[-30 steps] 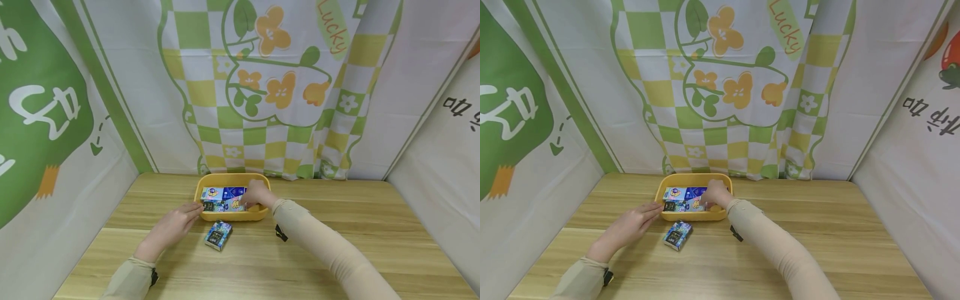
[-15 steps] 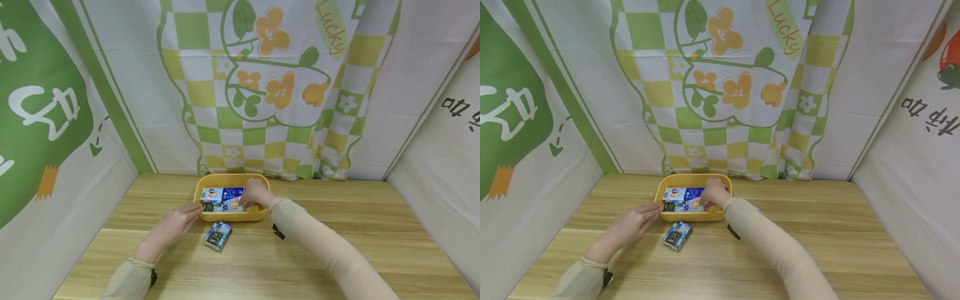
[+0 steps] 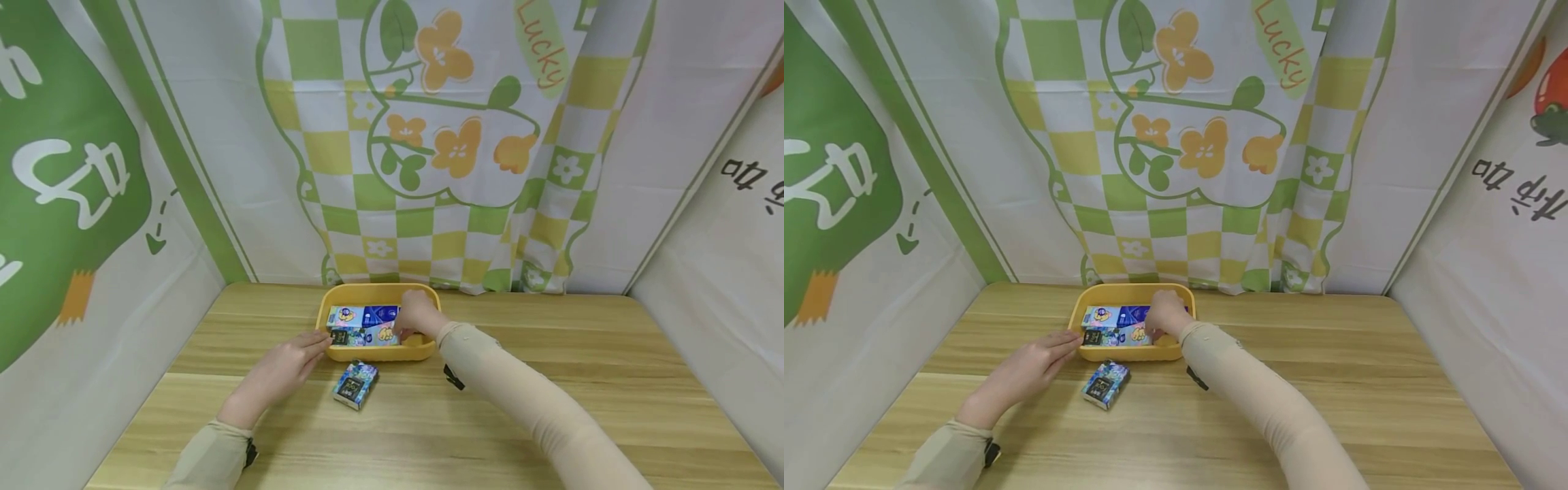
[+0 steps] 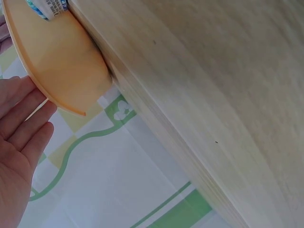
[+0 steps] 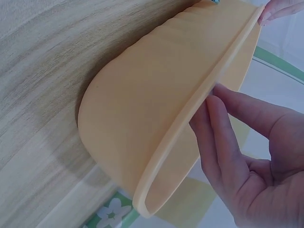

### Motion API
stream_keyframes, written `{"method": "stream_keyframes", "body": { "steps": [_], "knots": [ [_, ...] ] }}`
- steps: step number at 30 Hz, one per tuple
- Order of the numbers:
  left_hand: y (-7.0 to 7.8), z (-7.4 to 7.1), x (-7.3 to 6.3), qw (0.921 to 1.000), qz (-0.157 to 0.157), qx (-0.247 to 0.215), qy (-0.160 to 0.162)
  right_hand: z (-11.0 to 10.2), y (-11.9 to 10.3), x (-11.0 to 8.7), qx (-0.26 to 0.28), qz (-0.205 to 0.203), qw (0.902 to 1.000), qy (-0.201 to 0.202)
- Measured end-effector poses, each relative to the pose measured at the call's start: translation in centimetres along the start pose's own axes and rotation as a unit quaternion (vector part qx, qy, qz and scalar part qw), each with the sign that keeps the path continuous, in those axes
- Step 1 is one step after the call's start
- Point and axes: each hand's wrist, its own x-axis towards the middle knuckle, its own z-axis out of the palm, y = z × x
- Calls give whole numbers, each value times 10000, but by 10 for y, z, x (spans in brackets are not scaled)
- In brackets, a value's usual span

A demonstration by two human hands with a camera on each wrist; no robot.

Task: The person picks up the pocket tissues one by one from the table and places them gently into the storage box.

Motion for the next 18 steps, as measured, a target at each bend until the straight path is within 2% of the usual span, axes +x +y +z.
{"method": "stream_keyframes", "body": {
  "steps": [8,14,18],
  "knots": [
    [1,-1,0,10000,-31,-43,-34,1,-1,1,-182,109,9997,-73],
    [1,-2,1,10000,-50,-43,-71,1,-1,2,-51,179,9997,-172],
    [0,-1,0,10000,-31,-53,-70,0,-1,4,-270,92,9993,-221]
  ]
}}
